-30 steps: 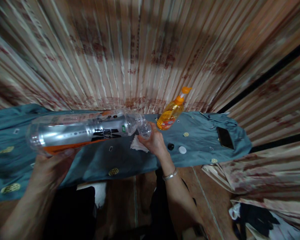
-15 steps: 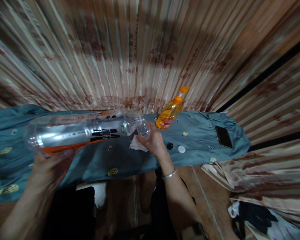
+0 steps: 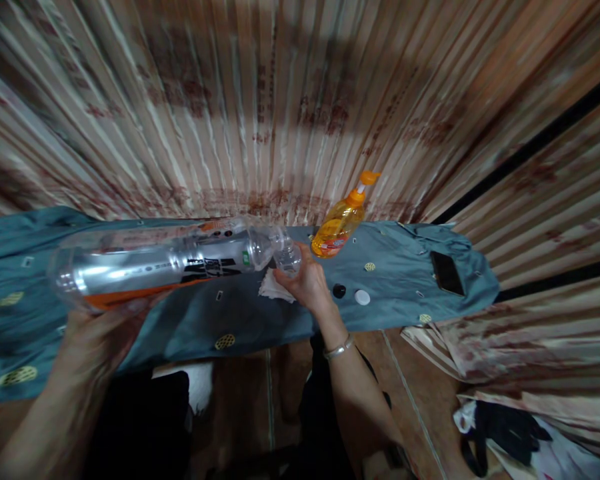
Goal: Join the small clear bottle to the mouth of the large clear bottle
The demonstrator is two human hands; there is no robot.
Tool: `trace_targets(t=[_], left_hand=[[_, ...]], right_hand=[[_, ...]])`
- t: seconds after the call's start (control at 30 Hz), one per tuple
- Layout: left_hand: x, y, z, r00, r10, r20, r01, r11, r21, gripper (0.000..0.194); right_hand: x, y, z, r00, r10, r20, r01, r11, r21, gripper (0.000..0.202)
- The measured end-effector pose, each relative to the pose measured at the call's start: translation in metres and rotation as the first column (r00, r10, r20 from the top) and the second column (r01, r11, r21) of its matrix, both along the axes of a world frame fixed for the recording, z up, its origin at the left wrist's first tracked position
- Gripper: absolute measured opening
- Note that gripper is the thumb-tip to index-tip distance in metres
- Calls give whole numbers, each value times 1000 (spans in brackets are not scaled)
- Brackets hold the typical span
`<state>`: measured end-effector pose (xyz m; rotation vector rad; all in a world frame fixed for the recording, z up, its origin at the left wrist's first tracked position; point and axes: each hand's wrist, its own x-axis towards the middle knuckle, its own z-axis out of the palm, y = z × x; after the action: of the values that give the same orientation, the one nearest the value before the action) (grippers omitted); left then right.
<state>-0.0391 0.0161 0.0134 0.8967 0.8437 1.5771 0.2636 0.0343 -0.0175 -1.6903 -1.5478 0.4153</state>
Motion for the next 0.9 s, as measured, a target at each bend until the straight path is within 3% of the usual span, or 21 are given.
trace_targets(t=[0.23,0.4,0.53,0.9], left_hand=[[4,-3,7,999,28,-47,-29,999,-20,73],[10,-5,11,995,98,-29,-99,994,-36,85],[13,-6,14,997,81,-6,-81,996,-36,98],[12,-5,15,997,64,45,-63,998,-28,100]], right_hand=[[0,-2,1,1000,7,20,-7,1000,-15,77],[1,-2,2,999,42,28,-41,999,-7,84],[4,-4,4,995,96,30,-96,995,2,89],[6,-4,4,988,149,48,-152,987,55,75]])
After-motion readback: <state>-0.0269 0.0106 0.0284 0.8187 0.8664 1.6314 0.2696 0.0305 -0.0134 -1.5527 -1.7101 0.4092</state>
